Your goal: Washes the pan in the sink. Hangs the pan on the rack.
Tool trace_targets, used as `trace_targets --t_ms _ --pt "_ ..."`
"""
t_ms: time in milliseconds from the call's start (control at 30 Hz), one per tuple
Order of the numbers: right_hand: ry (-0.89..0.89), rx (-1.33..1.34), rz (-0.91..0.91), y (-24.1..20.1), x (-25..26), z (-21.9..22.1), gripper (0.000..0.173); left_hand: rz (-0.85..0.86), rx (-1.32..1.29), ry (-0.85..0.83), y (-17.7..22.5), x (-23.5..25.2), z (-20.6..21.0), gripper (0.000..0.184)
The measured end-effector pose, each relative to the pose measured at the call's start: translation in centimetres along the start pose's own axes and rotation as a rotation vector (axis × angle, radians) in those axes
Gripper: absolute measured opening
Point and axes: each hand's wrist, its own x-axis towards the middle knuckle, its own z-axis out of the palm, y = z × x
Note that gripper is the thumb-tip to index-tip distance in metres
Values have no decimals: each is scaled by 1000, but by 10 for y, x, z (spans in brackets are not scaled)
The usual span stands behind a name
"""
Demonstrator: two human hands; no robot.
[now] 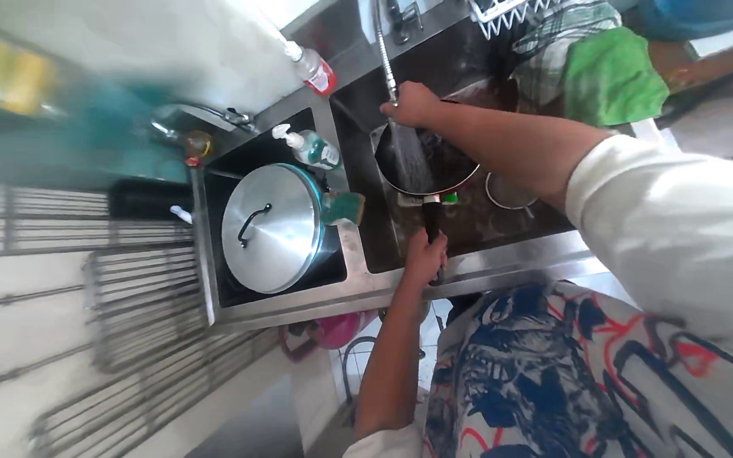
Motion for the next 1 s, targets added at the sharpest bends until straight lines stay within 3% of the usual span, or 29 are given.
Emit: trace_targets --t_ms 100,167,267,333,367,433,500,567,600,700,767,867,1000 --pt "37 288 -48 27 12 16 67 23 -49 -55 -3 -9 0 12" --pt "-100 618 39 40 5 25 75 29 -93 -85 -4 -15 0 12" --pt "-333 935 273 52 -9 46 31 -6 -134 -95 -5 -24 2 13" --pt "-274 855 356 51 -13 64 19 -21 -134 -81 -4 -28 2 13" --pt "-212 728 370 49 -14 75 21 -24 -125 -71 -5 -30 3 12" --pt "-142 587 333 50 -8 92 42 -31 -71 -56 -5 -32 1 12" --pt "-64 504 148 70 19 121 57 -39 -12 -32 -7 -33 -2 13" --pt "-52 239 -81 89 42 134 58 -48 31 1 -10 -34 -4 16" --pt "-78 110 -130 97 48 133 54 -55 48 16 -12 -34 -5 16" --pt "-268 198 137 87 36 74 39 -69 84 48 -14 -34 -8 17" --pt "-259 131 139 88 42 38 33 -80 103 60 -13 -36 -12 18" --pt "15 90 56 89 63 -2 31 -79 84 63 -11 -38 -18 18" --pt "328 320 116 64 86 -37 37 -80 57 35 -11 -41 -22 18"
